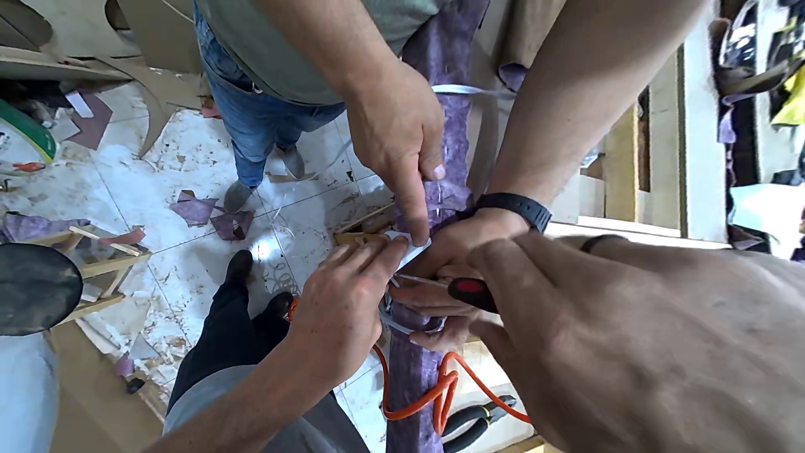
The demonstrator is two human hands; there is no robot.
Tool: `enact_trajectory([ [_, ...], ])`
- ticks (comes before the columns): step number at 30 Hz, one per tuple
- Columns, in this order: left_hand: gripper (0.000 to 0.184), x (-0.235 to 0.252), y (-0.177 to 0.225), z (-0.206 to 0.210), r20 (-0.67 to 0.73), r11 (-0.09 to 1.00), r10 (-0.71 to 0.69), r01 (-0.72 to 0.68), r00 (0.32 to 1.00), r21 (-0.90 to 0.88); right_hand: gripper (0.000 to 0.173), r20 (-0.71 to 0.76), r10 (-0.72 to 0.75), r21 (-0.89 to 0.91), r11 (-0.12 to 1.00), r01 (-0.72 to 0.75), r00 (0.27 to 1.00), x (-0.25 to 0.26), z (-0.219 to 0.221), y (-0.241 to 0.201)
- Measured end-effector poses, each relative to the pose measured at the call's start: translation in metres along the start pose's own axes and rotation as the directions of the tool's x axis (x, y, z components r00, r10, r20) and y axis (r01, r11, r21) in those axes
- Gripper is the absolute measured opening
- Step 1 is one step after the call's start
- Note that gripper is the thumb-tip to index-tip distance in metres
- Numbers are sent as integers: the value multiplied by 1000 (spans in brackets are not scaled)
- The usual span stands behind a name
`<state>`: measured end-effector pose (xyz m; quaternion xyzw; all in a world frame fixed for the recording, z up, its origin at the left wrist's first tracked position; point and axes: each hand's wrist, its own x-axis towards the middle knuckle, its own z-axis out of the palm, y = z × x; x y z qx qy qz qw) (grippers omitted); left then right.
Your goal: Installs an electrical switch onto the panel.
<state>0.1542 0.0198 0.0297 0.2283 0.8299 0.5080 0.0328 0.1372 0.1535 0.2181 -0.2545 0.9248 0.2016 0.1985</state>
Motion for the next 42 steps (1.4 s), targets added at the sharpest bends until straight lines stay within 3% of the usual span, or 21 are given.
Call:
enact_trajectory([
  [2,47,1,1,-1,-2,1000,12,-12,1000,-7,11,-37,-106,-41,994,104,994,0,-3,2],
  [4,45,2,1,-2,-7,1000,15,-15,1000,-15,21,-157,-224,-165,966,198,962,-3,6,8],
  [6,45,2,1,-1,-13,999,11,-12,1000,-31,24,-185,-267,-205,952,229,946,-8,10,11],
  [9,44,1,0,1,-14,999,6,-7,1000,-41,23,-85,-255,-139,960,242,963,-13,1,7],
  [13,44,1,0,2,-16,999,6,-7,1000,-35,24,-93,-213,-54,976,209,973,-15,6,5],
  [17,45,0,0,1,-7,1000,-1,1,1000,-25,29,4,-50,30,998,50,999,-10,2,1],
  [21,44,0,-2,2,-18,1000,12,-12,1000,-23,21,67,77,39,996,-80,995,2,-3,-1],
  [25,46,2,-1,-2,-2,999,9,-9,1000,-37,8,-38,-112,-45,993,110,993,-2,1,4],
  [27,47,2,0,-1,-7,999,16,-16,1000,-45,24,-172,-212,-179,967,181,962,-5,11,7],
  [29,45,2,-1,0,-19,998,23,-24,1000,-53,28,-179,-251,-228,951,209,951,-7,10,7],
  [33,42,2,-1,0,-5,999,11,-11,1000,-36,22,-46,-266,-128,958,258,963,-7,-2,6],
  [42,44,1,-4,2,-3,1000,5,-5,1000,-25,10,-41,-154,10,988,155,987,-2,-1,5],
])
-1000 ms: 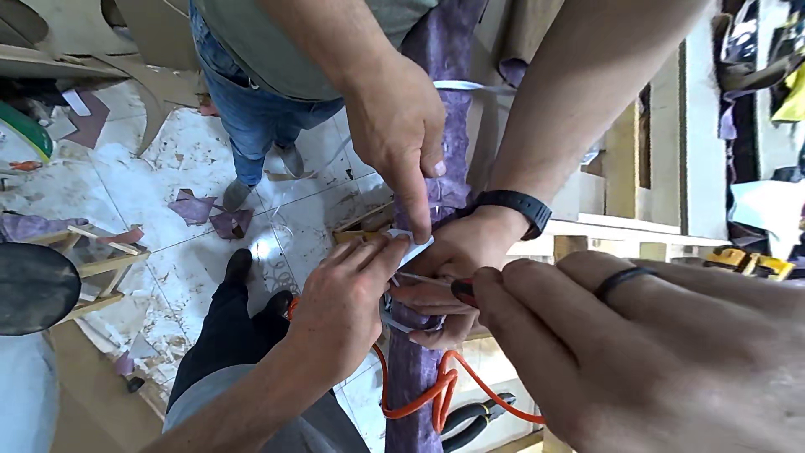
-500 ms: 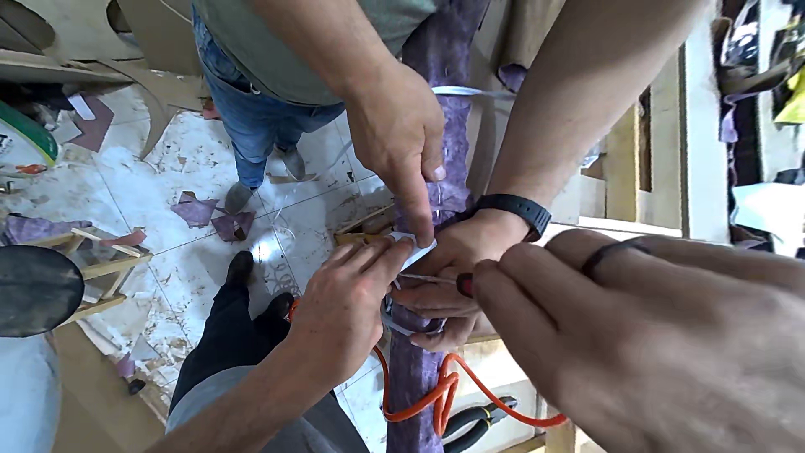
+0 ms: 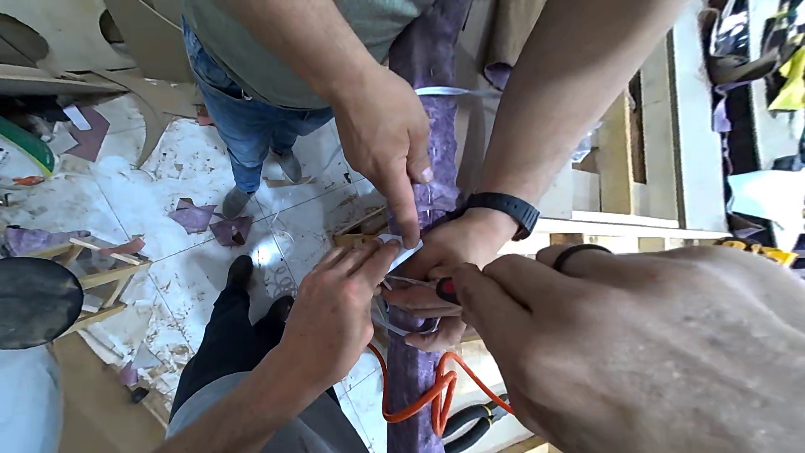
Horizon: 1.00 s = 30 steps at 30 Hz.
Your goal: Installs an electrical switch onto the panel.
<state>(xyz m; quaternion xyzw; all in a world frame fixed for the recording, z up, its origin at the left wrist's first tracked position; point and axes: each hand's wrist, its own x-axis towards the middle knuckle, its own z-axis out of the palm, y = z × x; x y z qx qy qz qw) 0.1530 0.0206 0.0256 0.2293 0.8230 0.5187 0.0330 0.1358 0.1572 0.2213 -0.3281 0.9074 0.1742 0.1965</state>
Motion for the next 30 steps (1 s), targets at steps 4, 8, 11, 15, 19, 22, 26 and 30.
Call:
enact_trajectory([
  [4,41,1,-2,-1,16,1000,-13,13,1000,22,7,-44,35,-8,999,-35,998,6,4,-3],
  [8,47,2,-7,0,6,996,-3,2,1000,87,15,-130,14,-148,988,-33,991,1,6,-2],
  [11,48,0,-13,-1,36,995,-7,3,999,99,16,-197,47,-173,981,-82,979,-25,-3,0],
  [15,51,4,-12,-16,243,985,-168,175,955,-6,23,-340,398,137,917,-374,852,-84,4,-10],
  [19,44,17,-16,-21,404,879,-246,378,881,-290,25,-131,809,641,510,-574,574,-134,28,-86],
  [22,40,25,-9,-25,531,685,-342,592,776,-424,32,109,935,939,15,-345,338,-127,63,-175],
  [26,33,41,6,-32,600,554,-451,734,661,-392,31,330,930,927,-351,133,161,-59,120,-275],
  [30,34,53,11,-30,647,476,-483,797,590,-372,29,411,904,858,-427,284,119,-14,158,-312],
])
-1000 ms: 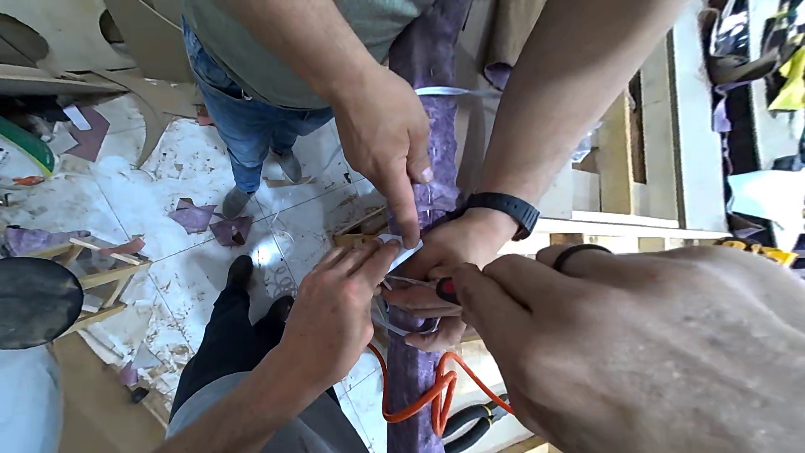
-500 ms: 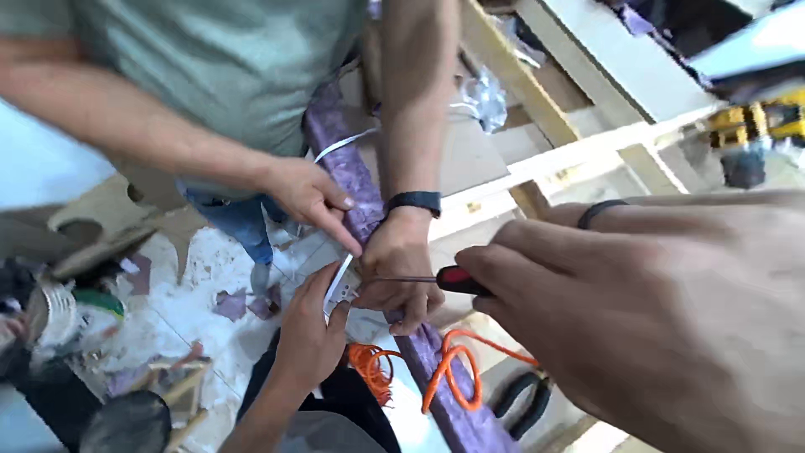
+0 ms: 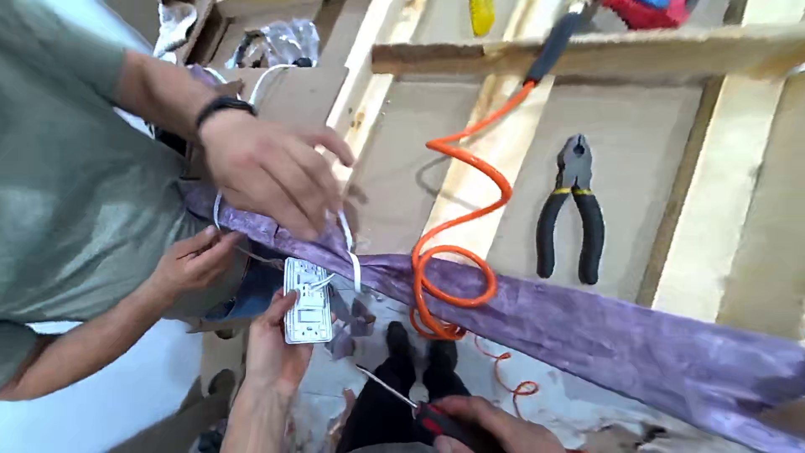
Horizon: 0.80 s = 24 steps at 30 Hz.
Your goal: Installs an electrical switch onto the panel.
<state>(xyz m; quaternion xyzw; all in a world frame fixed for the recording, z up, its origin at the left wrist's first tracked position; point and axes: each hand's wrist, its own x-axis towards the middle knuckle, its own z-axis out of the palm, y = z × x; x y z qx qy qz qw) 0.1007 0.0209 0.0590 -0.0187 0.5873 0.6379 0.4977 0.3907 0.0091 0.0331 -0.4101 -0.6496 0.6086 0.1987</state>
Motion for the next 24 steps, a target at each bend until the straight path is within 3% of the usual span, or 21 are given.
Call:
enact_trajectory([
  [6,50,22,4,-12,120,986,-156,147,980,78,28,-159,3,93,996,12,987,15,24,29],
  [10,49,30,10,-21,165,969,-229,209,959,129,29,-281,-15,122,991,52,960,28,45,40],
  [17,45,37,18,-45,408,935,-355,329,841,135,30,-302,51,216,976,17,952,37,84,51],
  [22,54,36,8,-35,361,962,-266,220,894,163,31,-311,52,211,977,16,949,21,96,44],
  [24,56,35,7,-35,398,961,-276,238,875,143,32,-320,44,194,981,20,946,16,95,41],
])
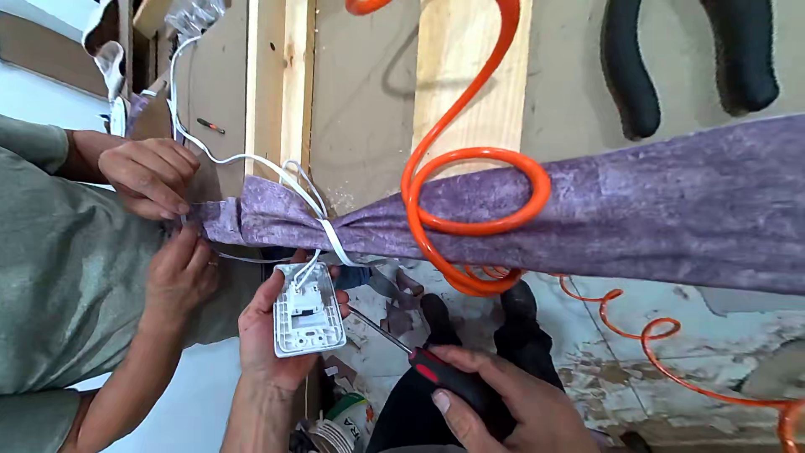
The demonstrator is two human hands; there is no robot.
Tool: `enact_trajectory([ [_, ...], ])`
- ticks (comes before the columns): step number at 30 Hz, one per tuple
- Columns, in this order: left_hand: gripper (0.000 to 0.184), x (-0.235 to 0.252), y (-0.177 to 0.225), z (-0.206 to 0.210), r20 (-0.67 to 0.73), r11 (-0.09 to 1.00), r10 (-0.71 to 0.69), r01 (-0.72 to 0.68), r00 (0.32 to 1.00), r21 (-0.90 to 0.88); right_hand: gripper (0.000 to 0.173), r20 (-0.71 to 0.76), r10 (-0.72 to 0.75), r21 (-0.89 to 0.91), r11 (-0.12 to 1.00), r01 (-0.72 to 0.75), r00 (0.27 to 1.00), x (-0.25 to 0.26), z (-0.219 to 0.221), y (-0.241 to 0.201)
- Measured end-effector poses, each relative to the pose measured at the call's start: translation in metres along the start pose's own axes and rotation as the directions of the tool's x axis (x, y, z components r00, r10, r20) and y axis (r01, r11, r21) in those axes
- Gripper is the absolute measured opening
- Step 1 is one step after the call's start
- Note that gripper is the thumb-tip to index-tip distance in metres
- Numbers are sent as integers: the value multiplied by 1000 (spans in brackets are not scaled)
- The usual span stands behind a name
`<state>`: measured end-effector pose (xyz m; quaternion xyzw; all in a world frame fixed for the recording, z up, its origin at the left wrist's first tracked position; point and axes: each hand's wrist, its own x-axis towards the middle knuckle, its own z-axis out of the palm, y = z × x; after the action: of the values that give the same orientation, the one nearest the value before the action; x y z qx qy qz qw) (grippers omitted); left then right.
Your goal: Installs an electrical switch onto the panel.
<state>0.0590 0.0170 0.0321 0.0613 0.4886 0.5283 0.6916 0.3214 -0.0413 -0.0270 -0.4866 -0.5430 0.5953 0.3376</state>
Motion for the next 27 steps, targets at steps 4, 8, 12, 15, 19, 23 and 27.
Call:
enact_trajectory([
  [4,57,1,3,0,18,1000,-24,24,1000,-13,32,-17,-45,-33,998,45,999,5,-6,2],
  [8,58,2,9,-3,23,997,-81,81,996,10,30,5,-79,-55,995,79,997,18,-8,14],
  [12,56,4,12,-9,178,991,-131,134,975,-6,29,-25,-140,-71,988,138,990,33,1,30],
  [15,56,6,14,-15,234,986,-160,169,959,-17,26,-68,-204,-79,977,199,977,44,10,37],
  [19,50,9,18,-17,256,985,-168,172,952,6,23,-116,-264,-123,961,250,958,54,18,39],
  [23,49,11,19,-19,252,988,-155,156,955,16,24,-83,-260,-138,959,248,962,60,18,36],
  [27,47,12,20,-21,280,992,-124,117,952,42,26,-89,-278,-154,953,262,957,64,20,36],
])
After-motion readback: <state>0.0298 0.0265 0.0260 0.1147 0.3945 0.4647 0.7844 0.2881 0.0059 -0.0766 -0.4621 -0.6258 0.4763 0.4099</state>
